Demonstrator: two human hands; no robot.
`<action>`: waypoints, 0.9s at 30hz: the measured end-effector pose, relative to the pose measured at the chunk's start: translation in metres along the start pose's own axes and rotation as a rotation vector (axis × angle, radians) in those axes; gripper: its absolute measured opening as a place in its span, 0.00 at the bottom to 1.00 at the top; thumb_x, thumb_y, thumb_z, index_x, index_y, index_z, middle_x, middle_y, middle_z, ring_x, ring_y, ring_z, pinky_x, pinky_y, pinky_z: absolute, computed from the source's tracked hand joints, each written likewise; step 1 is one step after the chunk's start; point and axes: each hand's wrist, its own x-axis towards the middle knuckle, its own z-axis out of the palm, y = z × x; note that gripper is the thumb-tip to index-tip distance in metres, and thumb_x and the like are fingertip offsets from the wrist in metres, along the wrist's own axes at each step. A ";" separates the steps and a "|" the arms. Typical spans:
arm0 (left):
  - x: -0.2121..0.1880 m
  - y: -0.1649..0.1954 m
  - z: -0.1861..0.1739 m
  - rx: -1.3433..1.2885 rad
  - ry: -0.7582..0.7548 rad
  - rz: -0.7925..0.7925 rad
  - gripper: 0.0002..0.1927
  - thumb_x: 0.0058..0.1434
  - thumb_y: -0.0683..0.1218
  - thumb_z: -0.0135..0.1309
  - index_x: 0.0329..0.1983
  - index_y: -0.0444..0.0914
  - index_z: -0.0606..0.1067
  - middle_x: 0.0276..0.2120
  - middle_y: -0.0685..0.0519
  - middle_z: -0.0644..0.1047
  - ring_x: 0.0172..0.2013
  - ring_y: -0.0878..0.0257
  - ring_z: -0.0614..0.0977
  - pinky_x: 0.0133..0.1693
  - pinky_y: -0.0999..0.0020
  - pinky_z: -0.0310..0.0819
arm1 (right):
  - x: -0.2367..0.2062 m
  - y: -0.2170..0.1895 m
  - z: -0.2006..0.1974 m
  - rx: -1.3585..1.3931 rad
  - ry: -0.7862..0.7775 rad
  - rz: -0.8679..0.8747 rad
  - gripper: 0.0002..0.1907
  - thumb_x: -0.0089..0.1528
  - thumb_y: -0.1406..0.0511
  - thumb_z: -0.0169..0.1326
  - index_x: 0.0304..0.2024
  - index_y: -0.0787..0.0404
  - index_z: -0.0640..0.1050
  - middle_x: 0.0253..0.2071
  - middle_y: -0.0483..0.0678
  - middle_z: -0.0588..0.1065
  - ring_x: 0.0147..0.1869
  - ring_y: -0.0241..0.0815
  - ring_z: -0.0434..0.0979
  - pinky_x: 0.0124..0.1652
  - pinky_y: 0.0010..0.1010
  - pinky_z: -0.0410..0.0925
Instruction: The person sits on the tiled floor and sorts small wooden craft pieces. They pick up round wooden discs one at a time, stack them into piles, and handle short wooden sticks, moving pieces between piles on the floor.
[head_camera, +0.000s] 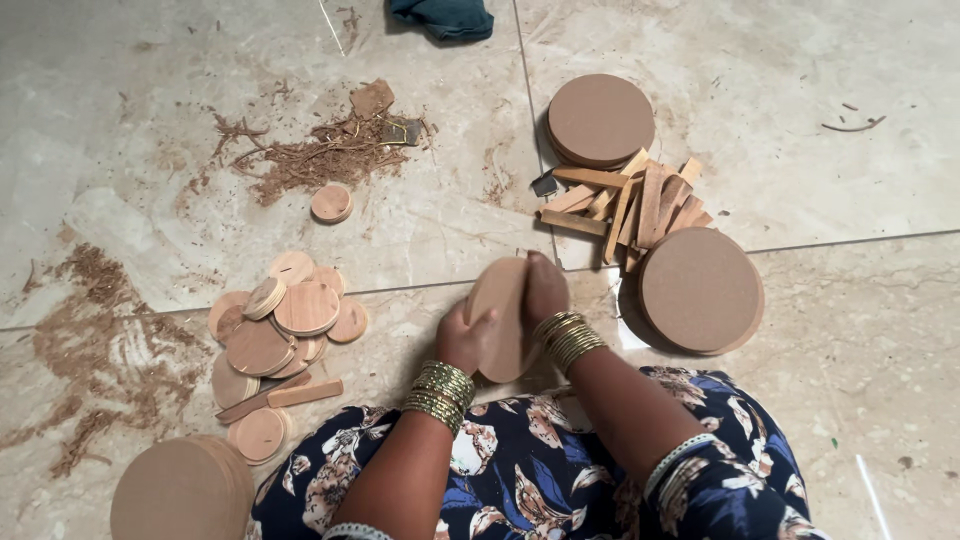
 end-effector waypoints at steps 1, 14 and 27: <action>0.004 -0.006 -0.001 -0.037 0.028 0.004 0.25 0.62 0.51 0.57 0.58 0.33 0.76 0.44 0.46 0.83 0.44 0.57 0.84 0.47 0.61 0.79 | -0.010 -0.007 0.009 0.002 0.018 -0.027 0.24 0.74 0.61 0.36 0.61 0.74 0.70 0.61 0.70 0.70 0.65 0.64 0.70 0.64 0.44 0.63; 0.013 -0.013 0.006 -0.774 0.040 -0.294 0.33 0.65 0.54 0.52 0.71 0.36 0.63 0.65 0.42 0.70 0.63 0.52 0.72 0.62 0.55 0.67 | -0.025 -0.054 -0.002 0.196 -0.328 -0.073 0.31 0.71 0.57 0.36 0.72 0.68 0.58 0.76 0.63 0.54 0.81 0.59 0.50 0.75 0.41 0.47; 0.023 -0.010 -0.006 -1.025 0.058 -0.291 0.31 0.63 0.47 0.52 0.70 0.41 0.63 0.60 0.45 0.72 0.61 0.49 0.74 0.62 0.51 0.69 | -0.033 -0.031 0.019 0.310 -0.476 -0.008 0.38 0.71 0.49 0.34 0.73 0.71 0.54 0.78 0.65 0.50 0.83 0.59 0.46 0.76 0.40 0.44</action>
